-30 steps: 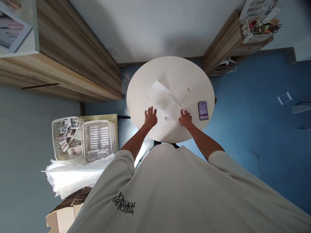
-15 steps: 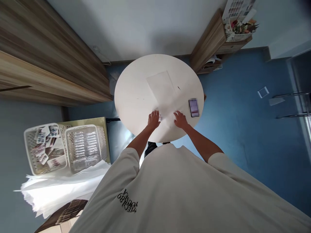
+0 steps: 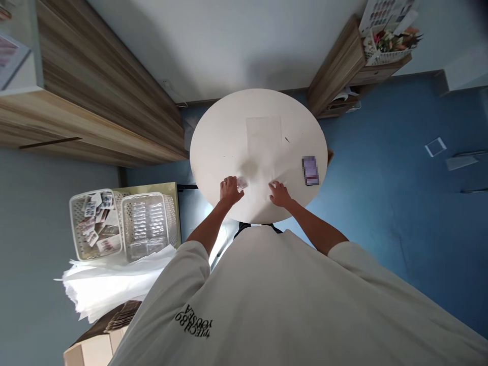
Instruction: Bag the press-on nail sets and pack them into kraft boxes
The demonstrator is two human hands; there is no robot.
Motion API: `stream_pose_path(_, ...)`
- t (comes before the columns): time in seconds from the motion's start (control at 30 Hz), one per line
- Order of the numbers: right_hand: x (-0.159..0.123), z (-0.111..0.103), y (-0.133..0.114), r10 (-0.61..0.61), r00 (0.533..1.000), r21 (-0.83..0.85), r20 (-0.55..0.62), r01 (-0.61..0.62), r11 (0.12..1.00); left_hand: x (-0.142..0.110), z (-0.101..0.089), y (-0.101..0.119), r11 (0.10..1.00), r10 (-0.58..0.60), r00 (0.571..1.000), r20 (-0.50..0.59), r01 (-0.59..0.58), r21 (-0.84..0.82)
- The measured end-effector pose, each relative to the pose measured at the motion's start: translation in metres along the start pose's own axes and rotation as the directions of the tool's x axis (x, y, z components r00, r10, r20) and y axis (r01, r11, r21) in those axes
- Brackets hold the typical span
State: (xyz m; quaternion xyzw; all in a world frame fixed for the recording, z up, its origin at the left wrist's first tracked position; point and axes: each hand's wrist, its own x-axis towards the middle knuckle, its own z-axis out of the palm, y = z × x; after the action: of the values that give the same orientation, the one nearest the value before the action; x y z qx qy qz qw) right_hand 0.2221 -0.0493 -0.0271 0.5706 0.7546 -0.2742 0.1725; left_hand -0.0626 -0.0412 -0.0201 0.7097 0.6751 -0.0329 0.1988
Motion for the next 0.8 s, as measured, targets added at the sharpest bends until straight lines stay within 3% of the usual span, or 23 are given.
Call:
stream_pose_path(0.17, -0.005, 0.013, -0.01, -0.063, 0.996, 0.049, -0.055, 0.066, 0.997, 0.008, -0.001, 0.035, 0.983, 0.171, 0.985, 0.031, -0.169, -0.076)
stream_pose_path(0.37, -0.027, 0.022, 0.005, -0.037, 0.991, 0.081, -0.127, 0.047, 0.996, 0.029, 0.016, 0.079, 0.951, 0.303, 0.947, 0.104, -0.294, -0.099)
stream_pose_path(0.6, -0.03, 0.024, 0.003, -0.059, 0.988, 0.058, -0.139, 0.068, 0.996, 0.059, 0.024, 0.09, 0.94, 0.34, 0.934, 0.106, -0.335, -0.062)
stream_pose_path(0.8, -0.022, 0.028, -0.009, -0.069, 0.985, 0.023, -0.155, 0.074, 0.997, 0.063, 0.029, 0.086, 0.952, 0.305, 0.944, 0.127, -0.302, -0.041)
